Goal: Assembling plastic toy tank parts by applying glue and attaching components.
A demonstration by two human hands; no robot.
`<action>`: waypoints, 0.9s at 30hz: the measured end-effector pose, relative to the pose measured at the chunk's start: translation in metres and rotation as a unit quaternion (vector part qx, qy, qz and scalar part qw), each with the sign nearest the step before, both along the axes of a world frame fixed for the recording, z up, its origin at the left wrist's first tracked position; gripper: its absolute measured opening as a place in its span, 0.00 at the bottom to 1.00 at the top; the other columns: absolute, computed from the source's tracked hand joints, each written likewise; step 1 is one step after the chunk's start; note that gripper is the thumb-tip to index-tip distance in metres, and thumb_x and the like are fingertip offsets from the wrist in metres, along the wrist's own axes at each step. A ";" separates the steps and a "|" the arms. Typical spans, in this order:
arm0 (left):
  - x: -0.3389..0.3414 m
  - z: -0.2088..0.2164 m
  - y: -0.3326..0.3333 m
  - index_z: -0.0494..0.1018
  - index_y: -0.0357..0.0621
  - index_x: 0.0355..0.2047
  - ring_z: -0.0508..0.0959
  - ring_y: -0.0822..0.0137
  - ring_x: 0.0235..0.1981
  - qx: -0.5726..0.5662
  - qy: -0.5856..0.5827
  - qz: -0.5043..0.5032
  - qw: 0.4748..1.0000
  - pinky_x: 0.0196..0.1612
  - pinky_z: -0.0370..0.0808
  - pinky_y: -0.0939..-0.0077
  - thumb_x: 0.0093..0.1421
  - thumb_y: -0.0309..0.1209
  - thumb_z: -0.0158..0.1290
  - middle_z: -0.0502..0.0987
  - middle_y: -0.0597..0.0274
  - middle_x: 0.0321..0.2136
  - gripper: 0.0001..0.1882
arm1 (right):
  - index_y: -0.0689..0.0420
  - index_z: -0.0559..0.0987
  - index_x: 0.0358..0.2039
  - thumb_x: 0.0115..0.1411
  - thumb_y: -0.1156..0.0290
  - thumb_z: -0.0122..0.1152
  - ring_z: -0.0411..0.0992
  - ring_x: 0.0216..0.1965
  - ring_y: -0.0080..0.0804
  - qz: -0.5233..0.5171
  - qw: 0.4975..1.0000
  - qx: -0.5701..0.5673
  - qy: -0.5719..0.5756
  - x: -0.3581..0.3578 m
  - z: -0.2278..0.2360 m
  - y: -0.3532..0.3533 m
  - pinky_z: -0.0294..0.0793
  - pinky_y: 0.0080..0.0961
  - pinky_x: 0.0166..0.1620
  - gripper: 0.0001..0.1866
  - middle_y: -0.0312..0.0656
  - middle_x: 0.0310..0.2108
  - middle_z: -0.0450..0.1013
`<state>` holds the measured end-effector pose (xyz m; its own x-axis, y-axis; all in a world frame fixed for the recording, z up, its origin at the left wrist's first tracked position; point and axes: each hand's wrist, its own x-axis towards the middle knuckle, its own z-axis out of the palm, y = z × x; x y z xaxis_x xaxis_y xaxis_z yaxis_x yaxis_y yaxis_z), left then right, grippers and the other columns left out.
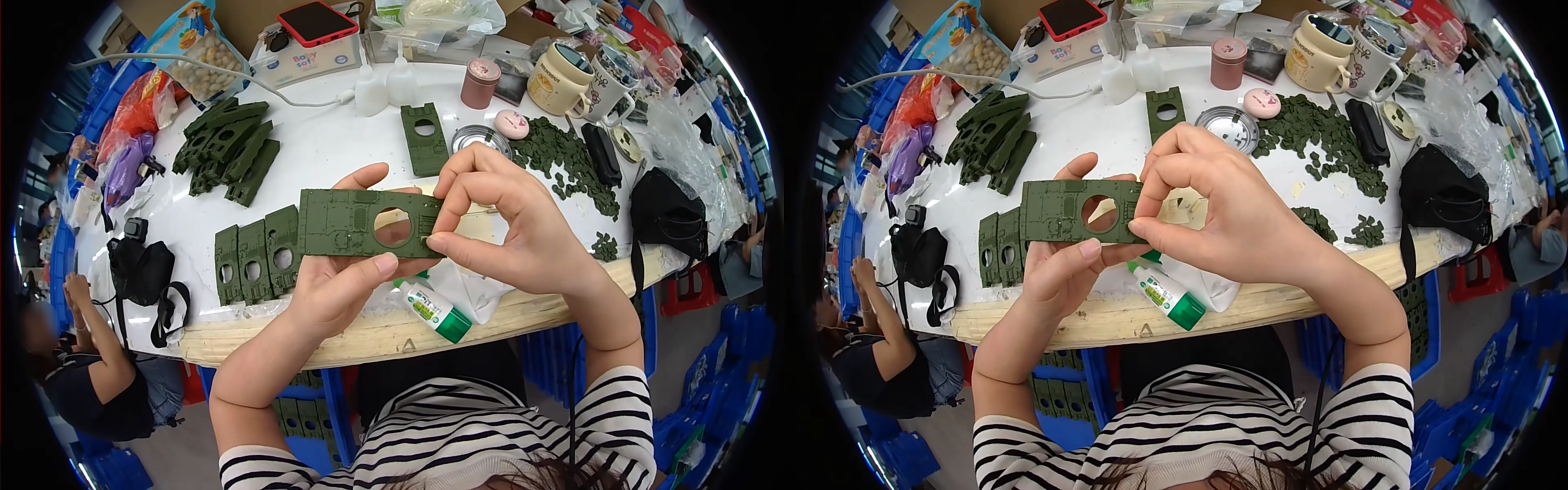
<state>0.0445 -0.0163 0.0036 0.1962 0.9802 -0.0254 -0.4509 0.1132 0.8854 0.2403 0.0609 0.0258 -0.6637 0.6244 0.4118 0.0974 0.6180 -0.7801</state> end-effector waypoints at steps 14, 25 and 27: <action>-0.001 0.000 0.001 0.45 0.49 0.66 0.68 0.49 0.58 0.002 -0.019 -0.015 1.000 0.54 0.74 0.51 0.50 0.28 0.54 0.62 0.46 0.58 0.44 | 0.57 0.77 0.25 0.51 0.74 0.66 0.68 0.37 0.33 0.023 0.999 -0.030 0.017 0.004 0.004 0.001 0.67 0.28 0.41 0.04 0.38 0.32 0.68; -0.005 -0.001 0.004 0.44 0.49 0.65 0.69 0.46 0.57 0.005 -0.053 -0.019 0.998 0.54 0.75 0.50 0.50 0.29 0.54 0.62 0.44 0.57 0.44 | 0.50 0.82 0.33 0.47 0.73 0.69 0.68 0.41 0.37 0.052 0.987 0.146 -0.036 0.008 0.010 0.002 0.68 0.32 0.44 0.11 0.40 0.38 0.70; -0.005 0.000 0.004 0.44 0.49 0.66 0.69 0.46 0.57 0.012 -0.045 -0.022 0.999 0.53 0.75 0.49 0.50 0.30 0.54 0.62 0.44 0.57 0.45 | 0.52 0.80 0.37 0.47 0.72 0.70 0.68 0.41 0.38 0.063 0.990 0.126 -0.019 0.009 0.011 0.003 0.69 0.32 0.44 0.14 0.40 0.39 0.70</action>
<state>0.0397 -0.0126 0.0036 0.2398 0.9707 0.0177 -0.5245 0.1141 0.8438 0.2498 0.0637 0.0371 -0.7481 0.4165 0.5166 0.0336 0.8013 -0.5973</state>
